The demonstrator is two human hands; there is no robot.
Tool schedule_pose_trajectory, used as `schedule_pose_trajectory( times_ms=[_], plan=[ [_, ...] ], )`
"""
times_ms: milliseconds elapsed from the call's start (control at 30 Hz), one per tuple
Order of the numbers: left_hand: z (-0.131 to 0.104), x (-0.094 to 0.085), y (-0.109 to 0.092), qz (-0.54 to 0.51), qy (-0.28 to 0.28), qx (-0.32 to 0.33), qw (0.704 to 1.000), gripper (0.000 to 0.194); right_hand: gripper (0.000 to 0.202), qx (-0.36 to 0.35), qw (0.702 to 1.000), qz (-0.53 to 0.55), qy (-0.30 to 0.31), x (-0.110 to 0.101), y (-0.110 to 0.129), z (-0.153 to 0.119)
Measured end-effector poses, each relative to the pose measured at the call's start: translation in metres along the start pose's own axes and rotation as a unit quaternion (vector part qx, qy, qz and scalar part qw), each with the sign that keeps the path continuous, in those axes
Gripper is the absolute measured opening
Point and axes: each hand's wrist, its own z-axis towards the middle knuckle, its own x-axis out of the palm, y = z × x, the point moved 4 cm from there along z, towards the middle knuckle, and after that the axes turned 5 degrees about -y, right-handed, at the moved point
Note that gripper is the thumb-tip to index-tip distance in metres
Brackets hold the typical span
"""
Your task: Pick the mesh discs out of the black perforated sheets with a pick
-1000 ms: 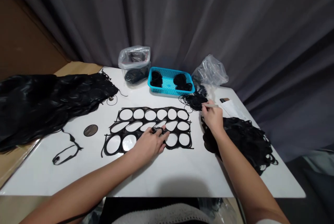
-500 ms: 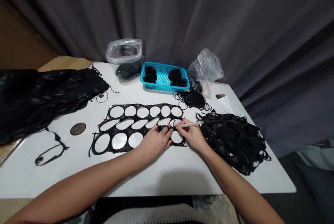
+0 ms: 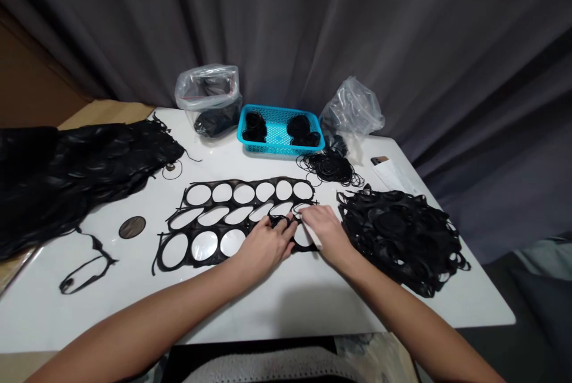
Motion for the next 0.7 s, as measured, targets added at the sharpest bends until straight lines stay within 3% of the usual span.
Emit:
schedule_pose_trajectory(
  times_ms=[133, 200, 267, 367, 500, 600, 700],
  plan=[
    [-0.001, 0.001, 0.001, 0.002, 0.004, 0.004, 1.0, 0.041, 0.017, 0.153, 0.969, -0.154, -0.12, -0.036, -0.055, 0.015],
    [0.0, 0.0, 0.003, 0.0, 0.005, 0.002, 1.0, 0.041, 0.016, 0.216, 0.948, -0.147, -0.179, -0.056, -0.077, 0.015],
    [0.001, -0.004, 0.004, -0.009, 0.005, 0.0, 1.0, 0.041, 0.014, 0.251, 0.943, -0.084, -0.203, -0.068, -0.084, 0.01],
    [-0.002, -0.013, 0.001, -0.022, -0.011, 0.007, 1.0, 0.041, 0.017, 0.262, 0.95, 0.051, -0.162, -0.063, -0.063, -0.004],
    [-0.019, -0.018, -0.015, -0.001, -0.019, 0.025, 1.0, 0.04, 0.018, 0.241, 0.946, 0.207, -0.068, -0.034, -0.01, -0.027],
    [-0.033, -0.014, -0.029, 0.015, -0.018, 0.025, 0.999, 0.04, 0.015, 0.232, 0.939, 0.252, -0.039, -0.015, 0.016, -0.043],
    [-0.04, -0.01, -0.036, 0.012, -0.027, 0.013, 0.999, 0.042, 0.014, 0.239, 0.934, 0.262, -0.036, -0.005, 0.025, -0.054]
  ],
)
